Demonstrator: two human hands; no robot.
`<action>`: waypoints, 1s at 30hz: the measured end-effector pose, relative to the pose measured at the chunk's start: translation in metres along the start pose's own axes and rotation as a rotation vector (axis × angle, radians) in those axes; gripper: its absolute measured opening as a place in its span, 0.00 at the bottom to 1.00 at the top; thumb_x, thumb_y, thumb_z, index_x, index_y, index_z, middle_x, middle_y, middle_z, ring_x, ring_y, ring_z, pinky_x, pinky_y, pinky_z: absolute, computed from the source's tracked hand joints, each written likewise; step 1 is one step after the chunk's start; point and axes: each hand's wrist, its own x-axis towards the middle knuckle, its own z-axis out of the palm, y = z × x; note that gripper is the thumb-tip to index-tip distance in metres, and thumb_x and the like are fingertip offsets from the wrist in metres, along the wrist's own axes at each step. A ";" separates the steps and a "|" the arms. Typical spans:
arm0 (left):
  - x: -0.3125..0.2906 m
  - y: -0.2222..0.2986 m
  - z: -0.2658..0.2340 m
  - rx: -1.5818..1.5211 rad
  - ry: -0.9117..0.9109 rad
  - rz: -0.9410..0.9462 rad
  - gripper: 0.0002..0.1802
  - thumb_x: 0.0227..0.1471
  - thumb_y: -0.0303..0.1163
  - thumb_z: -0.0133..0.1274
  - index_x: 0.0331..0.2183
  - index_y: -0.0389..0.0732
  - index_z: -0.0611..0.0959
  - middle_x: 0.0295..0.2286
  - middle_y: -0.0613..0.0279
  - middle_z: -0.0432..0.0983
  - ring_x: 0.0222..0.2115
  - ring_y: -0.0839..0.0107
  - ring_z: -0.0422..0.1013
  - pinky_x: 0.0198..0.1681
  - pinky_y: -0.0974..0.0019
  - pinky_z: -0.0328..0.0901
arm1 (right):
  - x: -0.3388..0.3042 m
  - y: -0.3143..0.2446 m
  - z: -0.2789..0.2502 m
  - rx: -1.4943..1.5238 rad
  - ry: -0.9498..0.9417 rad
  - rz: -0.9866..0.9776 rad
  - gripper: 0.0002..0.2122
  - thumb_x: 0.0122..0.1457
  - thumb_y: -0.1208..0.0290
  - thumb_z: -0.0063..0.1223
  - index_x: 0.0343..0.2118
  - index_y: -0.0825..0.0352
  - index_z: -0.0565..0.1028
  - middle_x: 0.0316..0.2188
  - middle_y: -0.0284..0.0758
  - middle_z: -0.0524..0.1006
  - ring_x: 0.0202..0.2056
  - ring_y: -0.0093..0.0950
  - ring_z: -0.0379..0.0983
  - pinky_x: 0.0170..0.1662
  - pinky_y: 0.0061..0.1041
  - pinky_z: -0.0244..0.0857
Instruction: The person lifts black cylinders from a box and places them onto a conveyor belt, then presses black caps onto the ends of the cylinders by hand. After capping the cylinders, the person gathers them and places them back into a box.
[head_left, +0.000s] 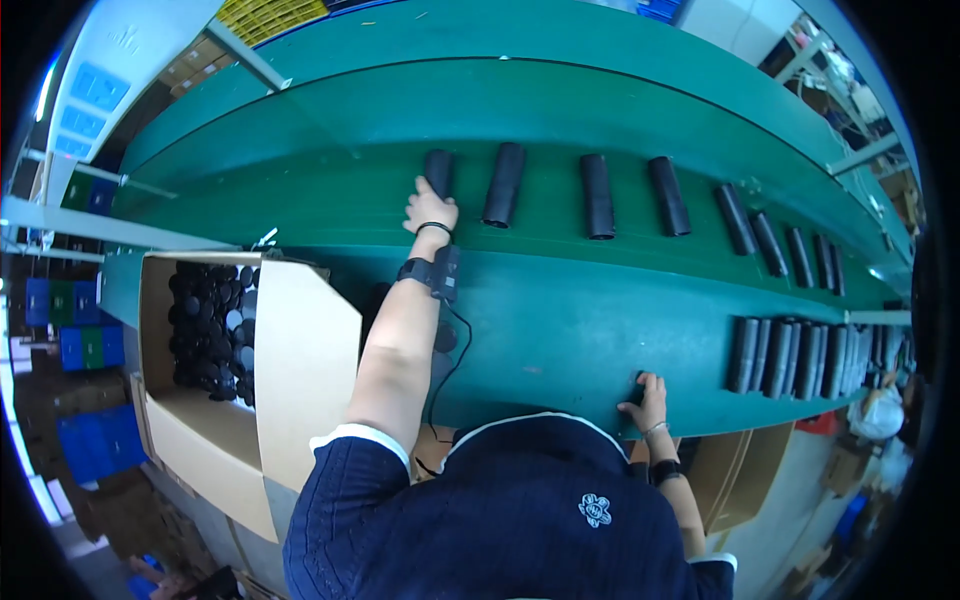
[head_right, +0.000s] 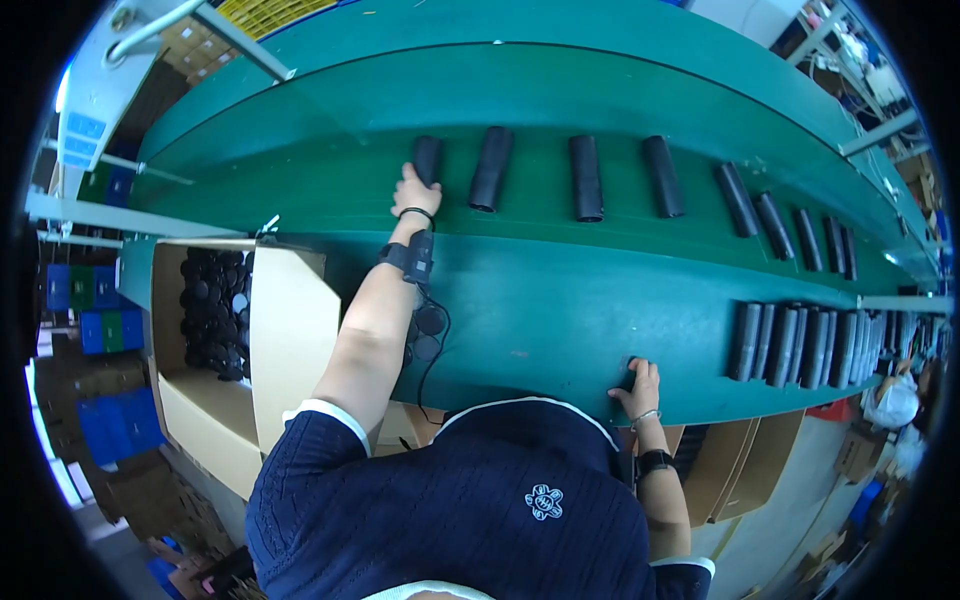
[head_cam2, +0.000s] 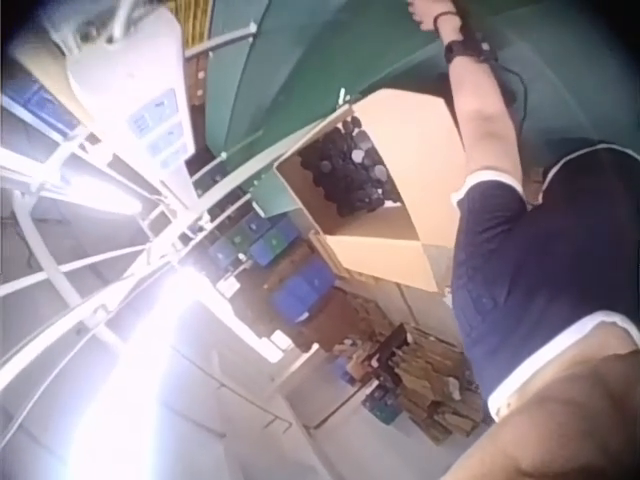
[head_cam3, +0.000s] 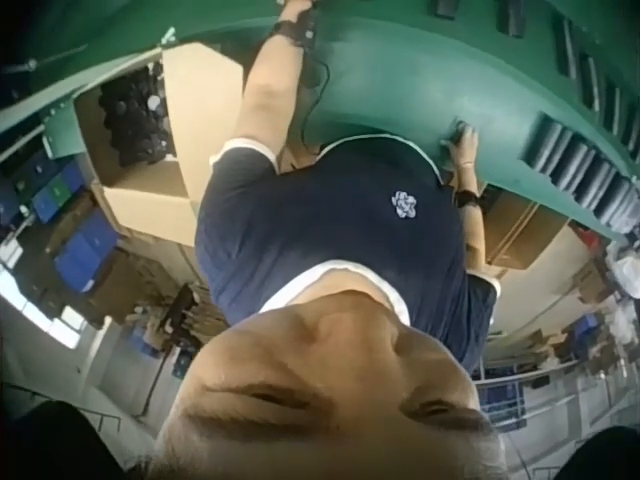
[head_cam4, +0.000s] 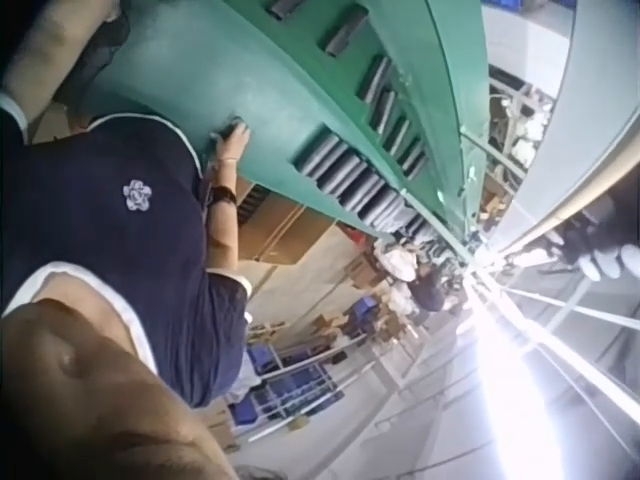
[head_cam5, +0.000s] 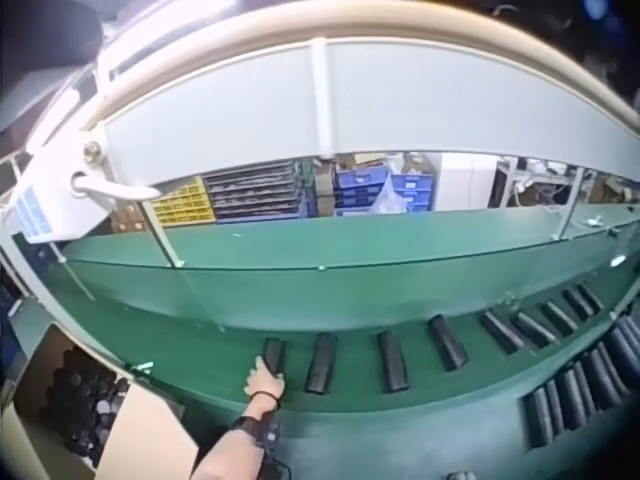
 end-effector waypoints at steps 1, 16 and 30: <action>0.002 0.005 -0.003 0.020 0.028 0.001 0.42 0.44 0.42 0.58 0.58 0.55 0.55 0.47 0.51 0.67 0.48 0.53 0.66 0.47 0.45 0.61 | -0.001 0.001 -0.002 -0.016 0.003 -0.013 0.31 0.26 0.79 0.71 0.37 0.62 0.64 0.36 0.40 0.66 0.41 0.43 0.64 0.44 0.36 0.61; -0.040 0.037 0.078 -0.310 0.123 0.581 0.46 0.41 0.51 0.61 0.52 0.32 0.60 0.43 0.38 0.67 0.46 0.48 0.66 0.46 0.52 0.64 | -0.008 -0.007 -0.020 0.033 -0.011 0.013 0.29 0.30 0.75 0.71 0.38 0.60 0.66 0.37 0.39 0.67 0.43 0.43 0.65 0.44 0.36 0.63; 0.038 -0.047 0.034 -0.287 0.143 0.162 0.27 0.56 0.44 0.48 0.50 0.35 0.70 0.38 0.50 0.72 0.36 0.57 0.71 0.38 0.54 0.69 | -0.098 0.162 -0.057 0.973 0.086 0.046 0.11 0.53 0.77 0.55 0.41 0.66 0.73 0.29 0.24 0.70 0.32 0.15 0.65 0.33 0.15 0.61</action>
